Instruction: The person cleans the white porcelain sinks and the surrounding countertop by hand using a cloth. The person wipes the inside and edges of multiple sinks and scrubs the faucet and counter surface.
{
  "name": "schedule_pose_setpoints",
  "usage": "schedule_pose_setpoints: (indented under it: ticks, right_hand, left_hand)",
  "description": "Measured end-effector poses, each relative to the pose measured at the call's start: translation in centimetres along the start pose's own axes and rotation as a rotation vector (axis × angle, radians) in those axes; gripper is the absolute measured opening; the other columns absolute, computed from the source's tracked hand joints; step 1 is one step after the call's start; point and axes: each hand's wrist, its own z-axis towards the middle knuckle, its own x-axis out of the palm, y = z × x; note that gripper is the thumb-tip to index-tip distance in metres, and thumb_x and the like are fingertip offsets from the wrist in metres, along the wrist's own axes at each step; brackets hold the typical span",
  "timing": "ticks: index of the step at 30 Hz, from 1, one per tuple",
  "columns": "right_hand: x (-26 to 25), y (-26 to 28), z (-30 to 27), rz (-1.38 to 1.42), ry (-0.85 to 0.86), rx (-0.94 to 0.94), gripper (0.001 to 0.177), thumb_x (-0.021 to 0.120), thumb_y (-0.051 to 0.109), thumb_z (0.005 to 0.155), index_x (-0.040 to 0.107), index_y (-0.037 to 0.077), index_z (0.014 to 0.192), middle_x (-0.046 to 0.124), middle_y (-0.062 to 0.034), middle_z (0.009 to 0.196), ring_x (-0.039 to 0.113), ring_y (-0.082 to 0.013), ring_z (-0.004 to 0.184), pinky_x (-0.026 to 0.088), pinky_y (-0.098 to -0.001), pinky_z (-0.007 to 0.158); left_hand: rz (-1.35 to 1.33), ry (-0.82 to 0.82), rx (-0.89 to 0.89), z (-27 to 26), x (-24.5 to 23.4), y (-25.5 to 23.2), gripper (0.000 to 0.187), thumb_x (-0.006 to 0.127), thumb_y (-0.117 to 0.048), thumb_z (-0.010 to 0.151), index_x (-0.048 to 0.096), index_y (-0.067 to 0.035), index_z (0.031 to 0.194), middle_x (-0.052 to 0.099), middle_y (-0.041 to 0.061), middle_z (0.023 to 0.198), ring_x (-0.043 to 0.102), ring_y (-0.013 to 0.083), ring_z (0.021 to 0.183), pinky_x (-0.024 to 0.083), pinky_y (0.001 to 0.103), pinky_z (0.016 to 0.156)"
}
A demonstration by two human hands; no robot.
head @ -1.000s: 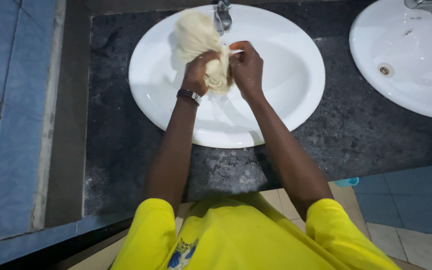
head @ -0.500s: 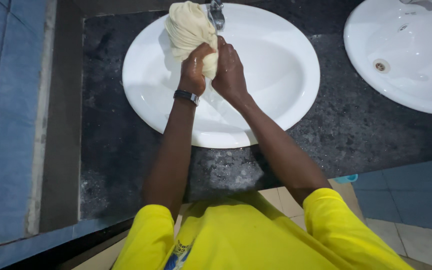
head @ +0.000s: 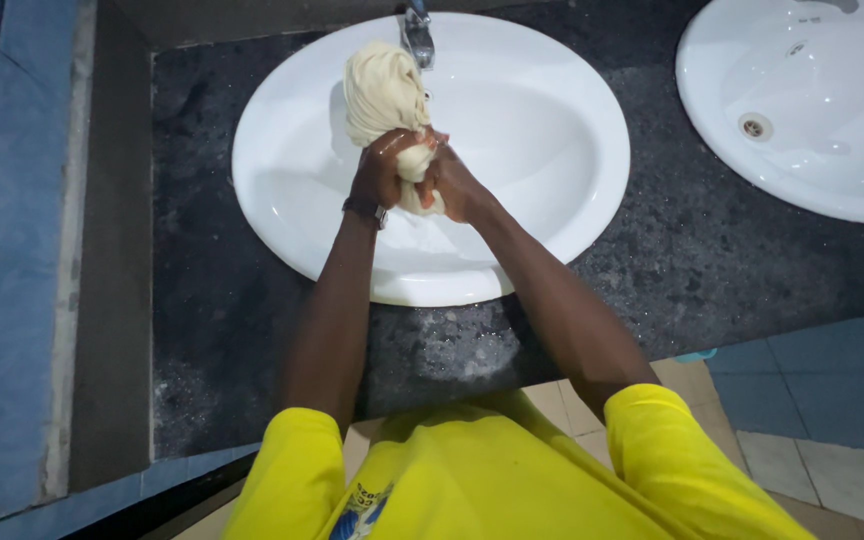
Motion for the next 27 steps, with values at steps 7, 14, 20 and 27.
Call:
schedule_pose_setpoints:
  ticks: [7, 14, 20, 27]
  right_hand:
    - [4.3, 5.6, -4.6, -0.124, -0.029, 0.18, 0.088, 0.063, -0.015, 0.068, 0.033, 0.01, 0.147, 0.058, -0.0174, 0.114, 0.067, -0.0258, 0.096, 0.061, -0.0384, 0.079]
    - [9.3, 7.5, -10.9, -1.276, -0.544, -0.887, 0.08, 0.078, 0.006, 0.08, 0.038, 0.003, 0.149, 0.05, -0.0272, 0.142, 0.054, -0.0427, 0.128, 0.052, -0.0508, 0.102]
    - [7.6, 7.5, -7.5, -1.366, -0.563, -0.618, 0.064, 0.077, 0.006, 0.086, 0.051, -0.002, 0.144, 0.066, -0.0193, 0.12, 0.068, -0.0347, 0.107, 0.059, -0.0406, 0.082]
    - [5.8, 5.2, -5.0, -0.626, -0.165, -0.126, 0.013, 0.067, 0.003, 0.082, 0.068, -0.008, 0.089, 0.067, -0.0114, 0.064, 0.06, -0.0161, 0.047, 0.042, -0.0333, 0.043]
  left_hand:
    - [-0.667, -0.208, -0.438, -0.7, 2.8, 2.5, 0.015, 0.06, -0.014, 0.099, 0.066, -0.001, 0.099, 0.072, 0.009, 0.098, 0.075, 0.023, 0.097, 0.061, 0.037, 0.09]
    - [-0.864, -1.023, -0.776, 4.5, 4.0, 5.0, 0.02, 0.069, -0.015, 0.092, 0.068, 0.004, 0.09, 0.068, 0.009, 0.09, 0.064, 0.0207, 0.082, 0.055, 0.038, 0.075]
    - [-1.195, -0.827, -0.659, 3.7, 4.3, 0.4, 0.022, 0.071, -0.015, 0.089, 0.072, 0.0, 0.105, 0.072, 0.006, 0.101, 0.069, 0.0177, 0.092, 0.059, 0.035, 0.08]
    - [-0.84, -0.529, -0.78, 2.3, 1.7, -4.4, 0.027, 0.069, -0.008, 0.085, 0.071, 0.008, 0.107, 0.078, 0.015, 0.099, 0.074, 0.0233, 0.088, 0.061, 0.036, 0.076]
